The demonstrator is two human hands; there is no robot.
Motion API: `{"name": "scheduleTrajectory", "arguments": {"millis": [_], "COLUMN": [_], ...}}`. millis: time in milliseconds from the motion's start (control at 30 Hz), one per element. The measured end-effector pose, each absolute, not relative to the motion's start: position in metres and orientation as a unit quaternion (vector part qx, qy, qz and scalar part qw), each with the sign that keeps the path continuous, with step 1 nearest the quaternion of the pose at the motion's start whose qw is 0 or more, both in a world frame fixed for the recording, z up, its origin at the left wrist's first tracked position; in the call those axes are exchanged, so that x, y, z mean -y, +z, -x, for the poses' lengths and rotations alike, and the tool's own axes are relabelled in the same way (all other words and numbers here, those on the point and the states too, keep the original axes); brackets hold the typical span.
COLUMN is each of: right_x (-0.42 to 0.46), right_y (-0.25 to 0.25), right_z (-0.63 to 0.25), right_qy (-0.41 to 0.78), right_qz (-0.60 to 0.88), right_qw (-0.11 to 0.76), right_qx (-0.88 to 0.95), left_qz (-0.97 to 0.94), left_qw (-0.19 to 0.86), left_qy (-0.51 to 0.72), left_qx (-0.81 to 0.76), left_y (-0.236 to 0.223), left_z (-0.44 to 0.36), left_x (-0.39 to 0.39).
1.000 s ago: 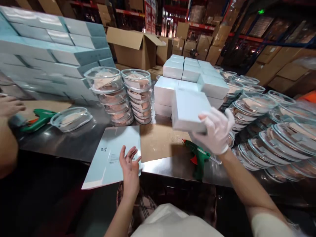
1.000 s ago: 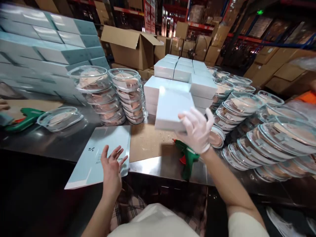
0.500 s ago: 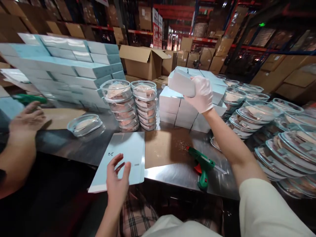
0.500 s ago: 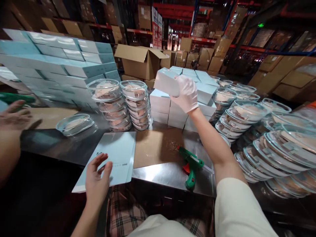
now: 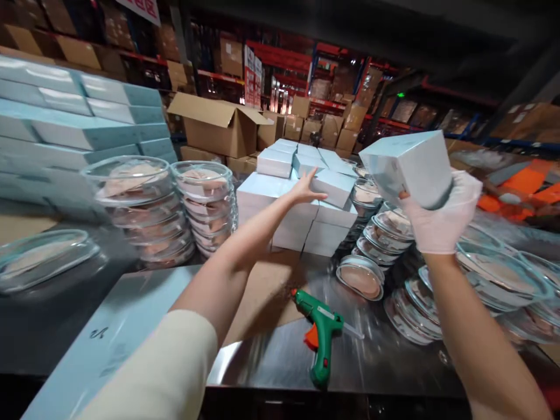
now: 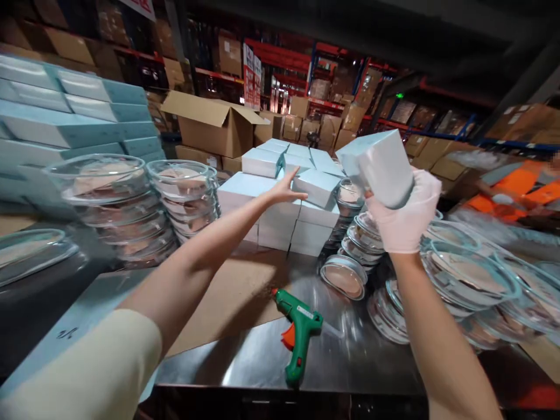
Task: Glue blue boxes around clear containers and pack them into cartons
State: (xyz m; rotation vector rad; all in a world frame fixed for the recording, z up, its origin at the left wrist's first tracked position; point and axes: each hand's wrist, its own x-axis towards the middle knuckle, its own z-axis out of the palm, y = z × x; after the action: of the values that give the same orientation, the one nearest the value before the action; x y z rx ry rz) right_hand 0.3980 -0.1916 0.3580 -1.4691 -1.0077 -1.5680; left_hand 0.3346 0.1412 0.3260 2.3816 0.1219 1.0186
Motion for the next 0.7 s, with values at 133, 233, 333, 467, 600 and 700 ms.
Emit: {"name": "scheduleTrajectory", "arguments": {"millis": [133, 233, 333, 467, 600, 700], "right_x": [0.217, 0.218, 0.200, 0.144, 0.066, 0.014], "right_y": [0.369, 0.373, 0.368, 0.365, 0.371, 0.361], "right_z": [-0.420, -0.441, -0.442, -0.406, -0.373, -0.362], "right_qy": [-0.608, -0.605, -0.598, -0.565, -0.509, -0.423], "right_qz": [0.603, 0.605, 0.582, 0.557, 0.593, 0.671], "right_qw": [0.331, 0.353, 0.383, 0.391, 0.314, 0.187], "right_qx": [0.396, 0.379, 0.396, 0.465, 0.539, 0.580], "left_qz": [-0.877, -0.870, -0.866, -0.781, -0.675, -0.682], "left_qw": [0.239, 0.199, 0.212, 0.228, 0.180, 0.117], "left_qy": [0.403, 0.441, 0.449, 0.581, 0.711, 0.716], "left_qx": [-0.105, -0.095, -0.057, -0.033, -0.079, -0.091], "left_y": [0.305, 0.290, 0.280, 0.262, 0.240, 0.234], "left_z": [-0.344, -0.341, -0.336, -0.302, -0.247, -0.221], "left_x": [-0.117, -0.107, -0.109, -0.113, -0.122, -0.139]}}
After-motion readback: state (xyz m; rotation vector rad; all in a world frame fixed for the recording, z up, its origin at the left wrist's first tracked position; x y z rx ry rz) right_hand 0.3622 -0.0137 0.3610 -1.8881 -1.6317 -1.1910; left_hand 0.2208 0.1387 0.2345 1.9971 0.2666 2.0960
